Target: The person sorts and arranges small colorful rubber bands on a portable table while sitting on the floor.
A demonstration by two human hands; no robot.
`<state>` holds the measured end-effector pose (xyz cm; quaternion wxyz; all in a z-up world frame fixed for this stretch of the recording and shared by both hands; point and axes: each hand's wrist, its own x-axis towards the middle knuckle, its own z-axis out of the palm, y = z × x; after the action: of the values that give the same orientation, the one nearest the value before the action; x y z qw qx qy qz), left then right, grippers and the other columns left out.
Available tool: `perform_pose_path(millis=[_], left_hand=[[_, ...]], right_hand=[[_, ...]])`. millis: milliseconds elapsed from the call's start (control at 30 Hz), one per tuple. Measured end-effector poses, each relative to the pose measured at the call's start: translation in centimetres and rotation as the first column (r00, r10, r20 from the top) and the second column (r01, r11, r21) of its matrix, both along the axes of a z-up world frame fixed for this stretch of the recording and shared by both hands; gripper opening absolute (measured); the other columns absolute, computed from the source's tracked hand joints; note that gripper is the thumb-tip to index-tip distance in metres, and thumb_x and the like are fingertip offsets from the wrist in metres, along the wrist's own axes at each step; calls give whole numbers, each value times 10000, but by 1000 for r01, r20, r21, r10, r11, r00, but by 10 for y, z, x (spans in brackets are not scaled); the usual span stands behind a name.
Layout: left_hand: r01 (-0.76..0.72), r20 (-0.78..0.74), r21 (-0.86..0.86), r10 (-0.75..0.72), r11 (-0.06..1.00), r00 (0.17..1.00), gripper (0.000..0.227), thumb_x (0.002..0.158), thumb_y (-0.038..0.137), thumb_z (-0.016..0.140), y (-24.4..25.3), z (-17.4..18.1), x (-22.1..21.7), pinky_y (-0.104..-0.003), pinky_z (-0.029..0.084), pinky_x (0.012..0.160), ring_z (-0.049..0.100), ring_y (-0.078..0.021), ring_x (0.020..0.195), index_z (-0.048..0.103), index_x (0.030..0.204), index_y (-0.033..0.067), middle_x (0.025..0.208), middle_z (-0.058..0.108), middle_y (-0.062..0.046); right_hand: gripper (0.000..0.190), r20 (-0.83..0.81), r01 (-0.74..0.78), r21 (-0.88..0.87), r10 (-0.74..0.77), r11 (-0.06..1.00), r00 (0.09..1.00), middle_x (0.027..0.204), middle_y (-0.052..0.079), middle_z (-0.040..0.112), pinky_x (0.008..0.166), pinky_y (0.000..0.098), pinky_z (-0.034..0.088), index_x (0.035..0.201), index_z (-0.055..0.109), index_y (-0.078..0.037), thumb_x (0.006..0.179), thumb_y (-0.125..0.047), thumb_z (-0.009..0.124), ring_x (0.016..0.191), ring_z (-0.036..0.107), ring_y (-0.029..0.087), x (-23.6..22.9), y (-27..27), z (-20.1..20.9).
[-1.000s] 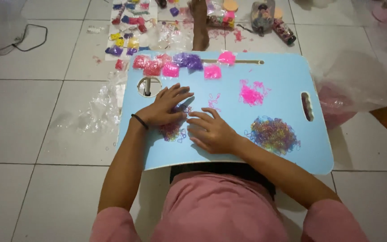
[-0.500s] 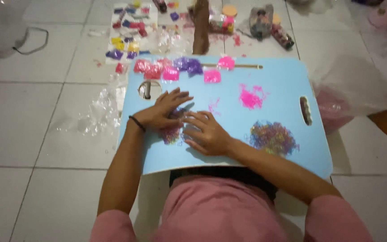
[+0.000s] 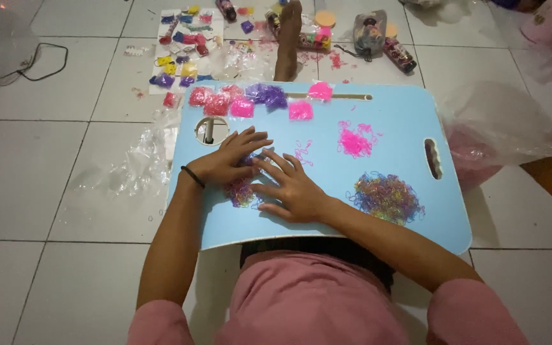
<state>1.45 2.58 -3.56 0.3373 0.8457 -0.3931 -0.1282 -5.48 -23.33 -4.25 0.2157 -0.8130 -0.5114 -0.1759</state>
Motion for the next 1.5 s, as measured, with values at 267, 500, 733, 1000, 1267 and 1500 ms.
perform_pose_path(millis=[267,500,733,1000,1267,1500], left_hand=[[-21,79,-32,24,999,997,681,1008,481,600,3,-23,8,-649,20,1225,148,-407,1568,359,1611,278,1671,319,-104],[-4,89,-45,8,999,996,799,951,513,707,-1,-11,1,-656,30,1222,154,-424,1564,354,1618,250,1673,317,-111],[-27,22,7,27,1000,999,1028,798,622,810,-3,-13,6,-638,-39,1225,94,-424,1575,324,1633,271,1692,282,-120],[-4,133,70,-6,998,991,1007,822,642,781,-1,-32,13,-658,10,1220,95,-386,1577,319,1636,272,1702,240,-94],[-18,126,85,7,996,992,978,834,682,739,-2,-25,11,-652,1,1229,78,-356,1582,312,1629,304,1708,209,-57],[-24,99,83,16,996,995,968,825,626,776,-4,-18,4,-629,-21,1229,87,-353,1585,333,1626,311,1705,236,-69]], right_hand=[[189,76,-40,253,21,967,997,1423,128,603,1078,528,369,1100,701,-174,1013,-333,648,1422,494,397,14,-3,-13],[156,-66,110,240,-97,964,993,1312,90,638,1117,478,358,1064,755,-148,1005,-287,714,1428,474,357,10,-14,-1],[230,-71,-25,86,31,996,997,1466,124,539,1147,569,287,1165,748,-232,1012,-381,664,1511,320,419,7,-12,2],[247,-46,-70,127,77,989,996,1515,116,512,1125,535,312,1128,746,-241,1008,-434,649,1531,301,409,7,-14,0],[272,-23,-25,118,28,993,999,1480,103,547,1111,540,349,1099,745,-228,998,-461,649,1516,343,396,9,-13,0],[232,-46,-15,121,21,993,999,1447,124,578,1125,539,360,1072,755,-199,996,-406,681,1496,376,397,7,-15,1]])
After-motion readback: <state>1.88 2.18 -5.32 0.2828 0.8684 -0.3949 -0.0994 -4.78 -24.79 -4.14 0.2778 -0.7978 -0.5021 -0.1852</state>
